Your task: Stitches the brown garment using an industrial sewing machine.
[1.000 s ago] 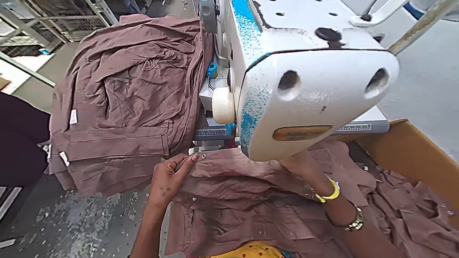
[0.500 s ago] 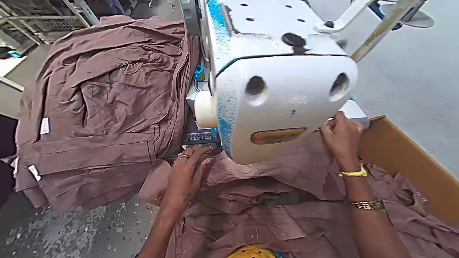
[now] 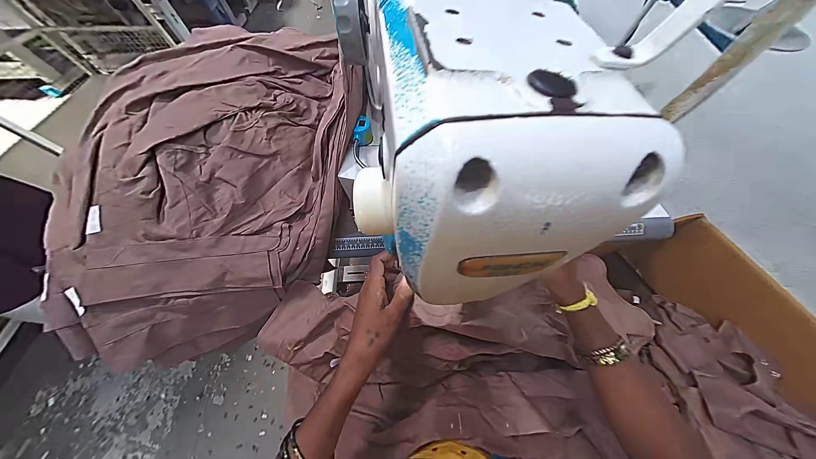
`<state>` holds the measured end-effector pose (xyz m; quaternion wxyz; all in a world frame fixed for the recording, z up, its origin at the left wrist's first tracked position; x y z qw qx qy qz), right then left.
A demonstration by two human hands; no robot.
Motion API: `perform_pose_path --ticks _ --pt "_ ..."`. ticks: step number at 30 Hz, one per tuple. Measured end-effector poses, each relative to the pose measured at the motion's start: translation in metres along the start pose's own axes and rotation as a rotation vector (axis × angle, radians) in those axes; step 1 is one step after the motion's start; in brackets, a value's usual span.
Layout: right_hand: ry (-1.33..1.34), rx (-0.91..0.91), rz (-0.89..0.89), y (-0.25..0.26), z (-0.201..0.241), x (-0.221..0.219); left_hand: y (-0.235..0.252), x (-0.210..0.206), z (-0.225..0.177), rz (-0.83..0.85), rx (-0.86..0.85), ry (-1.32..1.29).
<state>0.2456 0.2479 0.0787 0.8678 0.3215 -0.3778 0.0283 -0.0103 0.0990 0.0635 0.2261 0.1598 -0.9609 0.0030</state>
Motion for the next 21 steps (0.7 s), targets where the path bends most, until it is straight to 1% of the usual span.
perform_pose_path --ticks 1,3,5,6,7,8,9,10,11,12,13,14,16,19,21 --pt "0.065 -0.042 -0.045 -0.004 0.004 0.007 0.000 -0.001 0.000 -0.005 0.005 -0.014" --pt "0.165 -0.112 -0.077 -0.011 0.012 0.020 0.000 -0.001 -0.001 -0.005 0.023 -0.019" --pt "0.253 -0.185 -0.027 -0.010 0.022 0.029 0.002 -0.001 -0.002 -0.002 0.036 -0.007" --pt "0.286 -0.200 0.002 -0.009 0.029 0.030 0.003 0.000 -0.001 0.004 0.020 0.018" --pt "0.284 -0.176 0.013 -0.008 0.038 0.030 0.003 0.001 -0.002 0.007 -0.015 0.066" --pt "0.253 -0.108 0.003 -0.010 0.049 0.029 -0.001 0.003 -0.003 -0.010 -0.093 0.137" --pt "0.204 0.020 -0.017 -0.013 0.064 0.026 -0.008 0.007 -0.007 -0.029 -0.210 0.202" --pt "0.146 0.189 -0.044 -0.018 0.078 0.021 -0.017 0.010 -0.014 -0.009 -0.344 0.242" --pt "0.097 0.360 -0.059 -0.024 0.092 0.015 -0.027 0.013 -0.021 0.049 -0.449 0.239" --pt "0.077 0.496 -0.046 -0.032 0.103 0.007 -0.036 0.014 -0.025 0.107 -0.510 0.220" --pt "0.079 0.600 -0.019 -0.035 0.113 -0.001 -0.040 0.014 -0.027 0.137 -0.526 0.210" --pt "0.057 0.668 0.001 -0.035 0.120 -0.006 -0.042 0.014 -0.025 0.134 -0.513 0.217" --pt "-0.007 0.692 0.030 -0.030 0.126 -0.008 -0.040 0.017 -0.021 0.096 -0.489 0.244" --pt "0.132 0.580 0.041 -0.034 0.115 -0.001 -0.047 0.027 -0.024 0.101 -0.511 0.158" --pt "0.153 0.597 0.019 -0.038 0.114 0.001 -0.049 0.028 -0.018 0.124 -0.488 0.128"
Point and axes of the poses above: each hand's wrist, its own y-axis towards the middle knuckle, its own x-axis out of the back of the hand, z = x × y, the point moved 3 cm from there along y, towards the middle knuckle, and after that the axes turned 9 degrees about y, right-handed, at the moved point
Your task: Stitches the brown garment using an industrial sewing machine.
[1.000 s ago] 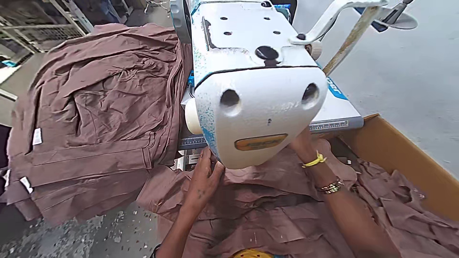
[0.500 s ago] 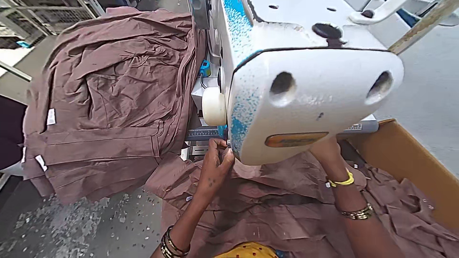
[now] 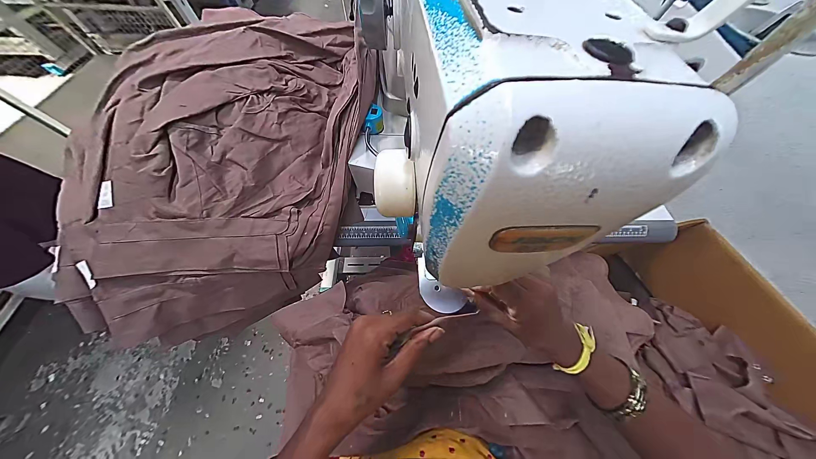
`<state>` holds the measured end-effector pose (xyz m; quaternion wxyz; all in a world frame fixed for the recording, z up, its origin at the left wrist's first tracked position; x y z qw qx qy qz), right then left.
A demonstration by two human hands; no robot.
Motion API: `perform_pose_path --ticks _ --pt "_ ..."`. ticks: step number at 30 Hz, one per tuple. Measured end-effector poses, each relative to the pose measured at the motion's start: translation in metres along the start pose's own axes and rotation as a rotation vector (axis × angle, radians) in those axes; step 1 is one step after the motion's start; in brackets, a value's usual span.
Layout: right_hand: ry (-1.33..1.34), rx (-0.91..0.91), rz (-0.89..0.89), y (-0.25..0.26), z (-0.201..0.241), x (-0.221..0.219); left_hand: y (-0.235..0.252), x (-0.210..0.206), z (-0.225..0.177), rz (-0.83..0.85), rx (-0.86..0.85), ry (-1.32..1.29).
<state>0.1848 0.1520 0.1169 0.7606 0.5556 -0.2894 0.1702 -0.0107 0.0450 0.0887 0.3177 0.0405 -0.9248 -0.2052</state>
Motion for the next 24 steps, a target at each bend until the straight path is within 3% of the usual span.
perform_pose_path --ticks 6,14,22,24 --pt "-0.149 0.193 0.069 0.008 -0.002 -0.015 -0.002 -0.002 0.016 0.024 0.068 0.052" --pt "-0.140 0.241 0.171 0.019 0.001 -0.014 -0.001 -0.003 0.018 0.036 -0.011 0.051" --pt "0.032 -0.018 0.017 -0.001 -0.008 0.000 -0.002 -0.001 0.024 -0.008 0.036 -0.012" --pt "0.042 -0.052 -0.006 -0.006 -0.011 0.000 0.003 -0.002 0.023 -0.068 0.023 0.084"
Point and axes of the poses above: each hand's wrist, its own y-axis towards the middle knuckle, its own x-axis out of the back of the hand, z = x × y, the point moved 3 cm from there along y, towards the middle knuckle, and after that the axes turned 9 degrees about y, right-handed, at the moved point
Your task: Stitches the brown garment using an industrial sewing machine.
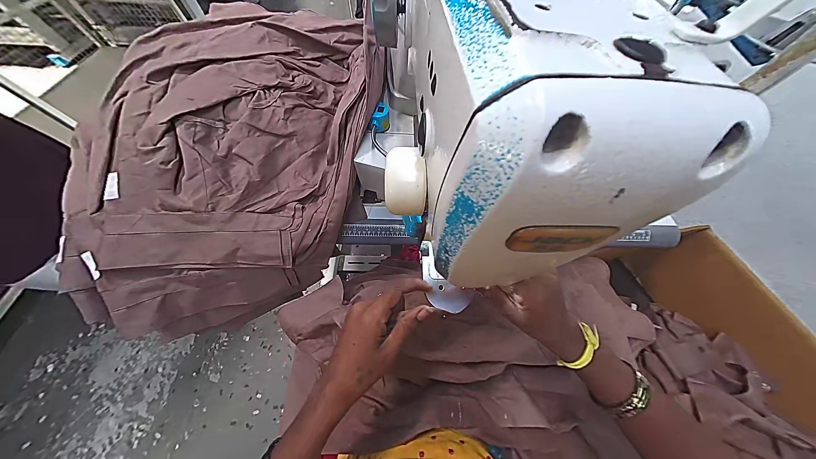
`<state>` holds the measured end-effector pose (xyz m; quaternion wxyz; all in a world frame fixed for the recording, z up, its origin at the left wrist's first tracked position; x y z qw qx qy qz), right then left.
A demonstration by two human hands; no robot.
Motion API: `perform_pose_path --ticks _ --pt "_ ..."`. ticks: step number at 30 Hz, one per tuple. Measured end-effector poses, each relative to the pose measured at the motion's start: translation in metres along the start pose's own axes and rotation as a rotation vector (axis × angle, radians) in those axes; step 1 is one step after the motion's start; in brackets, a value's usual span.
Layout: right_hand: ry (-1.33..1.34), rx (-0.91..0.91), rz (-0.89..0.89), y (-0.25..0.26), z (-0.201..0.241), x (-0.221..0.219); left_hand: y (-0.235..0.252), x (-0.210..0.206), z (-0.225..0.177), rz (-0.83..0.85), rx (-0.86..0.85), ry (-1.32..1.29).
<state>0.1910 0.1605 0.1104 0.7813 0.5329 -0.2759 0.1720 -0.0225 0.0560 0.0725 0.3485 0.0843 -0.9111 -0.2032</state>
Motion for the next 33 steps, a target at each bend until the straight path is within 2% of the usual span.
perform_pose_path --ticks 4,11,15,18,22,24,28,30,33 --pt "0.020 0.016 -0.021 -0.009 -0.004 -0.008 0.013 -0.005 -0.011 -0.116 -0.139 0.367" --pt "-0.114 0.143 0.050 -0.016 0.009 -0.015 0.008 -0.008 -0.018 -0.150 -0.213 0.534" --pt "-0.116 0.184 0.099 -0.025 0.024 -0.014 -0.009 -0.006 -0.019 -0.131 -0.185 0.469" --pt "-0.066 0.172 0.100 -0.028 0.029 -0.013 -0.022 -0.002 -0.009 -0.092 -0.051 0.287" --pt "0.120 0.022 0.064 -0.019 0.029 -0.010 -0.037 0.000 0.007 -0.082 0.034 0.285" --pt "0.006 0.008 0.052 -0.011 0.024 -0.008 -0.042 -0.001 0.009 -0.061 0.034 0.292" --pt "-0.244 0.149 0.021 0.007 0.023 -0.017 -0.042 -0.003 0.008 -0.038 0.025 0.310" --pt "-0.329 0.137 0.016 0.016 0.025 -0.021 -0.039 -0.004 0.006 -0.032 0.017 0.306" --pt "-0.304 0.080 0.010 0.018 0.025 -0.020 -0.035 -0.006 -0.004 -0.025 -0.033 0.280"
Point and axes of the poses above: each hand's wrist, its own y-axis towards the middle knuckle, its own x-axis out of the back of the hand, z = x × y, the point moved 3 cm from there along y, towards the middle knuckle, and after that the axes turned 9 degrees about y, right-handed, at the moved point
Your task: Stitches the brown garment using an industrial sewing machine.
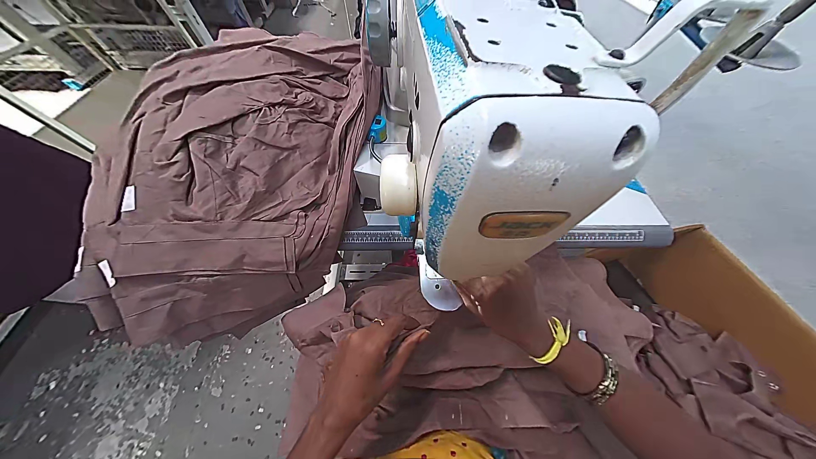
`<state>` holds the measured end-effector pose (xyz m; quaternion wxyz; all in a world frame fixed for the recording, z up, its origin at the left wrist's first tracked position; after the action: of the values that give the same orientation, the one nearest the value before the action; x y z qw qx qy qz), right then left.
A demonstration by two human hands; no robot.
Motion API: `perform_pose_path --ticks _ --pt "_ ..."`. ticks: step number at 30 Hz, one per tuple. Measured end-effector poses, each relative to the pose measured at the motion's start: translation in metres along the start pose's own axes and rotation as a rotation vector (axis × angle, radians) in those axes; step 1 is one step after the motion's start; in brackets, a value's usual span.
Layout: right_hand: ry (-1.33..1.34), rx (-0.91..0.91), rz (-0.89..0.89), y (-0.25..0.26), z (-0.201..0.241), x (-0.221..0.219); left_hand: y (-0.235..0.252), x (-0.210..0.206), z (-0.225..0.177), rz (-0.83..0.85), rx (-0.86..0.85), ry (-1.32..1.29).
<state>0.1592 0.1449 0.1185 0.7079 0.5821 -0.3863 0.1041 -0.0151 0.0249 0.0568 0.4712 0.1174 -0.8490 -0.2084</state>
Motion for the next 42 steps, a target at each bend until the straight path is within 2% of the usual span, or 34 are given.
perform_pose_path --ticks 2,5,6,9,11,13,16,18,19,21,24,27,30,35,39,42 --pt "0.260 -0.095 0.018 -0.009 0.003 0.006 0.004 0.006 -0.009 -0.022 -0.039 -0.112" --pt "0.929 -0.302 0.217 -0.025 0.020 0.013 0.014 0.032 -0.010 -0.023 -0.041 -0.352" --pt "0.981 -0.362 0.230 -0.030 0.020 0.015 0.018 0.044 -0.001 -0.035 -0.008 -0.345" --pt "0.792 -0.549 0.169 -0.043 -0.018 0.020 0.026 0.076 0.053 -0.111 0.190 -0.229" --pt "0.720 -0.568 0.216 -0.051 -0.035 0.019 0.025 0.083 0.078 -0.114 0.329 -0.161" --pt "0.674 -0.474 0.185 -0.049 -0.018 0.016 0.022 0.081 0.073 -0.068 0.278 -0.203" --pt "0.735 -0.285 0.102 -0.029 0.030 0.010 0.022 0.061 0.024 0.077 0.059 -0.338" --pt "0.867 -0.239 0.160 -0.012 0.050 0.009 0.027 0.054 -0.004 0.125 -0.033 -0.440" --pt "0.967 -0.263 0.192 -0.008 0.052 0.010 0.031 0.057 -0.007 0.115 -0.029 -0.458" --pt "1.037 -0.357 0.198 -0.010 0.040 0.016 0.034 0.073 0.016 0.044 0.067 -0.399" --pt "0.774 -0.537 0.192 -0.025 -0.010 0.020 0.021 0.079 0.077 -0.054 0.323 -0.192" --pt "0.638 -0.726 0.256 -0.028 -0.036 0.001 0.004 0.063 0.110 -0.012 0.483 -0.063" --pt "0.648 -0.815 0.272 -0.013 -0.031 -0.012 -0.001 0.056 0.115 -0.015 0.526 -0.002" --pt "0.663 -0.863 0.364 -0.005 -0.029 -0.012 -0.013 0.055 0.123 -0.001 0.593 -0.139" --pt "0.691 -0.695 0.238 -0.021 -0.047 0.001 0.002 0.054 0.116 -0.046 0.562 -0.194" --pt "0.563 -0.734 0.163 -0.049 -0.078 0.020 0.020 0.056 0.092 -0.051 0.443 -0.212"
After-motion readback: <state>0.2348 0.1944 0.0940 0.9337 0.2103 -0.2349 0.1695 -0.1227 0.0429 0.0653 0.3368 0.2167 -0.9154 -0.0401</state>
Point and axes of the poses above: each hand's wrist, its own y-axis towards the middle knuckle, its own x-axis out of the back of the hand, z = x × y, the point moved 3 cm from there along y, towards the middle knuckle, and after that the axes turned 9 degrees about y, right-handed, at the moved point
